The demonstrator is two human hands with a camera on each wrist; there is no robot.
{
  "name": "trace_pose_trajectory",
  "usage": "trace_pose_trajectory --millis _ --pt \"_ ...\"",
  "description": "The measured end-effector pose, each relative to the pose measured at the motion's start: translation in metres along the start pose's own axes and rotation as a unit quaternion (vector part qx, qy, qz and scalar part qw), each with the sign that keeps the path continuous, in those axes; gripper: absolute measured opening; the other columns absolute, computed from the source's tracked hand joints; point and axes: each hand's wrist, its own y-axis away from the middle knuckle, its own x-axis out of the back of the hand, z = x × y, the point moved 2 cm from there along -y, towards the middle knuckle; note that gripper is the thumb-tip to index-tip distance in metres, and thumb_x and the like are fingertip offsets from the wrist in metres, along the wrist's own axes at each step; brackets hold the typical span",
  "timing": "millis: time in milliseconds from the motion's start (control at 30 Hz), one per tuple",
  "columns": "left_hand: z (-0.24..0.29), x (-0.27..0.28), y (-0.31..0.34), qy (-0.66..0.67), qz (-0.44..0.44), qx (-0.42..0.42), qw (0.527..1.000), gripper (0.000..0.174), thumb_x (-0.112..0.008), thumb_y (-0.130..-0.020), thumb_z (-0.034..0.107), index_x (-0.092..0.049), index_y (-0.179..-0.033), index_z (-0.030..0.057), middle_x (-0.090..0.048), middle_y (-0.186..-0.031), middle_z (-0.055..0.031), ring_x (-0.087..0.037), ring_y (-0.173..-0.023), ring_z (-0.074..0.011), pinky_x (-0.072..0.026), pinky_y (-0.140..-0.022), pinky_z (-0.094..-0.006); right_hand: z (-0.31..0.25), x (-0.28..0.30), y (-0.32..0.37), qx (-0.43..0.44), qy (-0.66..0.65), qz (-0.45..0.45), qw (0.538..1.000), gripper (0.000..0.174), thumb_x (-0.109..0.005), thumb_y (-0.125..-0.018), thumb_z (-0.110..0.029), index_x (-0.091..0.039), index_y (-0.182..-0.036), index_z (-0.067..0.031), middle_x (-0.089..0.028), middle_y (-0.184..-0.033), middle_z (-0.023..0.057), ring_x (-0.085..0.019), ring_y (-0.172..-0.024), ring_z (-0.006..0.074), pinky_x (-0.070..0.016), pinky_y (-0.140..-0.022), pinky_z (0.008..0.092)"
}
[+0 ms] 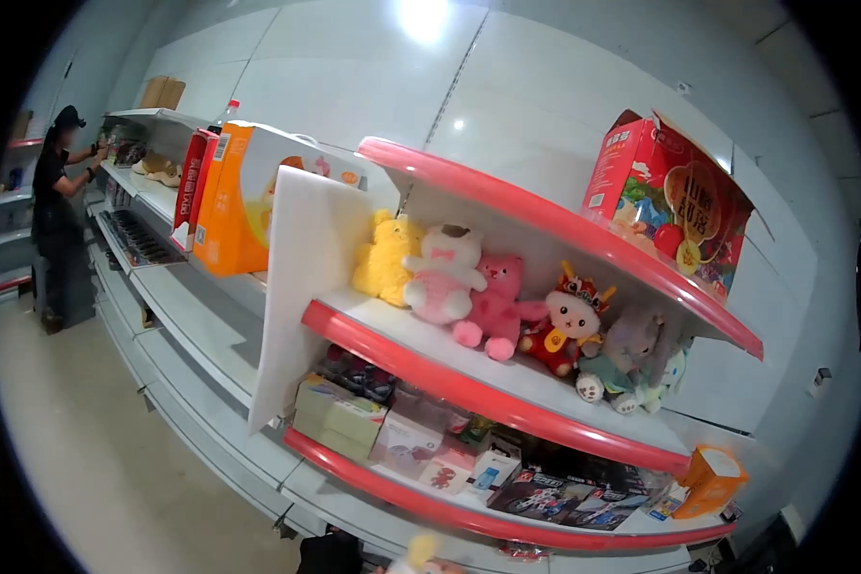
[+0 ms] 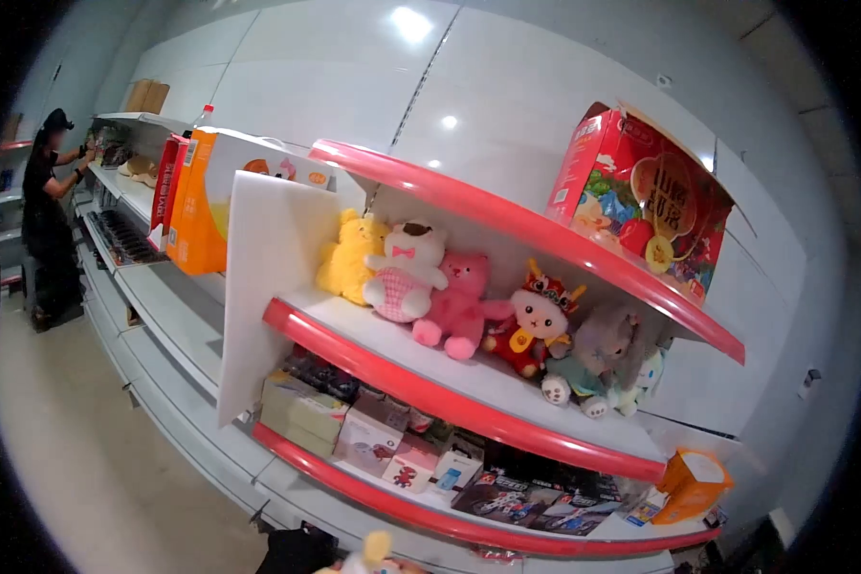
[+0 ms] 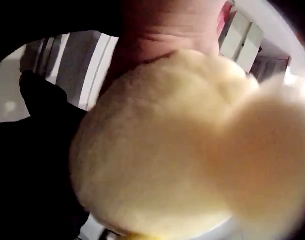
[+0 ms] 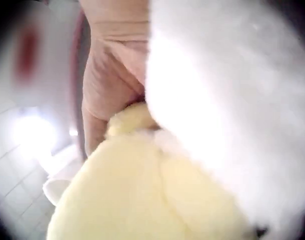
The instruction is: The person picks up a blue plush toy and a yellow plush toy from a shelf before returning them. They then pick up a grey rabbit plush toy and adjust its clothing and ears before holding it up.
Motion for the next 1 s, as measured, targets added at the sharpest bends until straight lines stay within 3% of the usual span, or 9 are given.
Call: trace_pose_trajectory --millis 133,567,600,667,800,1000 --pt "0.018 0.002 0.004 -0.003 0.028 -0.02 0.999 0.035 -0.066 -0.084 0.022 -0.055 -0.116 0.0119 -0.065 -0.103 -0.0073 -0.061 -0.099 -0.0193 -0.0494 -0.086 -0.0405 0.053 0.019 -0.002 -0.079 0.014 -0.003 0.997 0.048 -0.059 -0.085 -0.018 -0.046 -0.127 0.0013 -0.052 -0.121 0.0151 -0.049 -0.114 0.0256 -0.0389 -0.096 0.0361" --pt "0.052 0.023 0.022 0.007 0.098 -0.046 0.994 0.033 -0.064 -0.086 0.022 -0.055 -0.115 0.0092 -0.065 -0.102 -0.0072 -0.061 -0.096 -0.0185 -0.0494 -0.084 -0.038 0.12 0.063 0.002 -0.239 0.03 0.009 0.97 0.044 -0.06 -0.084 -0.011 -0.049 -0.124 0.0025 -0.054 -0.118 0.0107 -0.05 -0.111 0.0204 -0.0404 -0.094 0.0323" --pt "0.054 0.024 0.023 0.008 0.1 -0.048 0.994 0.033 -0.064 -0.086 0.022 -0.055 -0.115 0.009 -0.065 -0.102 -0.0072 -0.061 -0.096 -0.0184 -0.0494 -0.084 -0.0378 0.111 0.059 0.006 -0.241 0.028 0.008 0.97 0.044 -0.06 -0.084 -0.011 -0.049 -0.124 0.0025 -0.054 -0.118 0.0107 -0.05 -0.111 0.0204 -0.0404 -0.094 0.0323" --pt "0.057 0.026 0.025 0.01 0.108 -0.052 0.993 0.033 -0.063 -0.086 0.022 -0.055 -0.115 0.0086 -0.065 -0.101 -0.0072 -0.061 -0.096 -0.0183 -0.0494 -0.084 -0.0374 0.078 0.043 0.018 -0.068 0.073 -0.122 0.988 0.033 -0.056 -0.088 -0.008 -0.055 -0.118 0.0033 -0.056 -0.118 0.0139 -0.052 -0.111 0.0241 -0.0406 -0.094 0.0322" --pt "0.056 0.029 0.033 0.013 0.119 -0.057 0.991 0.033 -0.063 -0.087 0.023 -0.055 -0.115 0.0078 -0.065 -0.101 -0.0072 -0.061 -0.095 -0.018 -0.0493 -0.083 -0.0367 0.102 0.044 0.011 -0.144 0.048 -0.115 0.982 0.031 -0.055 -0.088 -0.009 -0.056 -0.117 0.0037 -0.055 -0.12 0.0152 -0.051 -0.112 0.0248 -0.0396 -0.096 0.0325" --pt "0.045 0.027 0.038 0.019 0.129 -0.051 0.99 0.032 -0.062 -0.088 0.023 -0.055 -0.115 0.0065 -0.065 -0.101 -0.0072 -0.061 -0.094 -0.0176 -0.0493 -0.082 -0.0355 0.114 0.039 0.005 -0.177 0.036 -0.121 0.976 0.03 -0.054 -0.089 -0.009 -0.057 -0.115 0.0044 -0.054 -0.122 0.0171 -0.051 -0.114 0.0259 -0.0381 -0.098 0.033"
